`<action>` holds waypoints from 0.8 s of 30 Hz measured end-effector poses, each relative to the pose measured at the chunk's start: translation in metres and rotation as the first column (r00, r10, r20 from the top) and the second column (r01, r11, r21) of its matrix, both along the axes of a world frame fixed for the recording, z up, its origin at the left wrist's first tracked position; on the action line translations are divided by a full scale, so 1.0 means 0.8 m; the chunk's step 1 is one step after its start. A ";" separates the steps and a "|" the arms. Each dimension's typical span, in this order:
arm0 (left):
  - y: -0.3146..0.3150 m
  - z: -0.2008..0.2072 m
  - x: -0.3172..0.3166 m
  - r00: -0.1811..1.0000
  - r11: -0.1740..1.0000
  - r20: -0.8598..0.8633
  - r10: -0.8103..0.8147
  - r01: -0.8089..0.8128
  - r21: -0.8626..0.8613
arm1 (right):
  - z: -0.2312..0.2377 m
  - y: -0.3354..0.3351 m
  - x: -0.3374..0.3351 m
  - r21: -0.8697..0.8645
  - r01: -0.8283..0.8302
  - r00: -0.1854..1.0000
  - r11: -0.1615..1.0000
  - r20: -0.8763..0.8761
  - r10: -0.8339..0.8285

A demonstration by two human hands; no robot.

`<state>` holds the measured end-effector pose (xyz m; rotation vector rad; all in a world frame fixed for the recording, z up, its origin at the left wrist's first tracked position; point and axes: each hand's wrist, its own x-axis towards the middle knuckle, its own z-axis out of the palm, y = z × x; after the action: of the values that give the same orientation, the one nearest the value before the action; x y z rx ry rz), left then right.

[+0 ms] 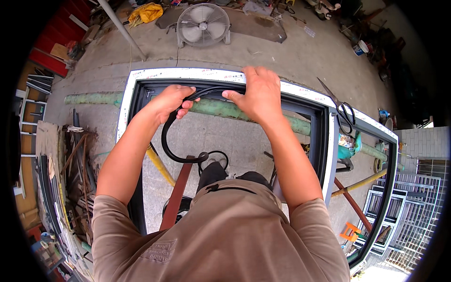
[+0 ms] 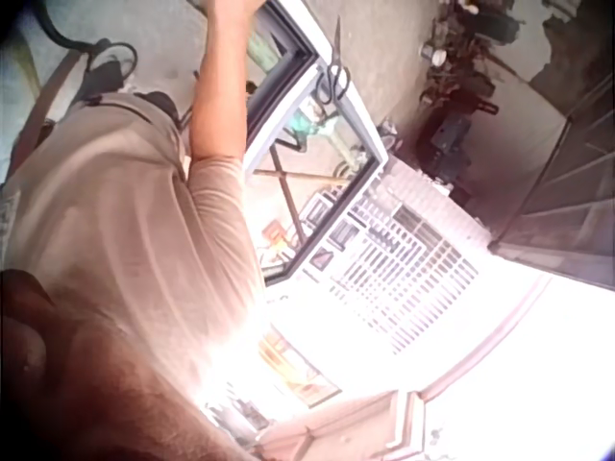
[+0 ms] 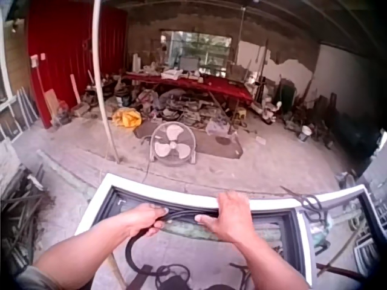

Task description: The person installs a black rubber gasket into the groove of an aluminum window frame by hand and using shears to cut the rubber strip to length.

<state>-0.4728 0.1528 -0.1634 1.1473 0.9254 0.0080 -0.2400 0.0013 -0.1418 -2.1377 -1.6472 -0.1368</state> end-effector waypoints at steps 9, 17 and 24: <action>-0.001 -0.004 0.002 1.000 1.000 0.009 0.010 -0.009 -0.012 | 0.011 0.015 -0.011 -0.144 0.145 0.989 0.979 -0.018 -0.149; 0.002 -0.008 0.003 0.999 0.999 0.034 0.037 -0.036 -0.031 | 0.002 0.020 -0.019 -0.066 0.081 0.997 0.994 0.000 -0.082; -0.001 -0.010 0.005 0.996 0.994 0.035 0.087 -0.084 -0.070 | -0.010 0.018 -0.026 0.085 0.039 0.996 0.996 0.076 -0.046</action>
<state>-0.4688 0.1518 -0.1716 1.0405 0.9332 0.0671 -0.2609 0.0160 -0.1499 -2.1295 -1.6105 -0.3005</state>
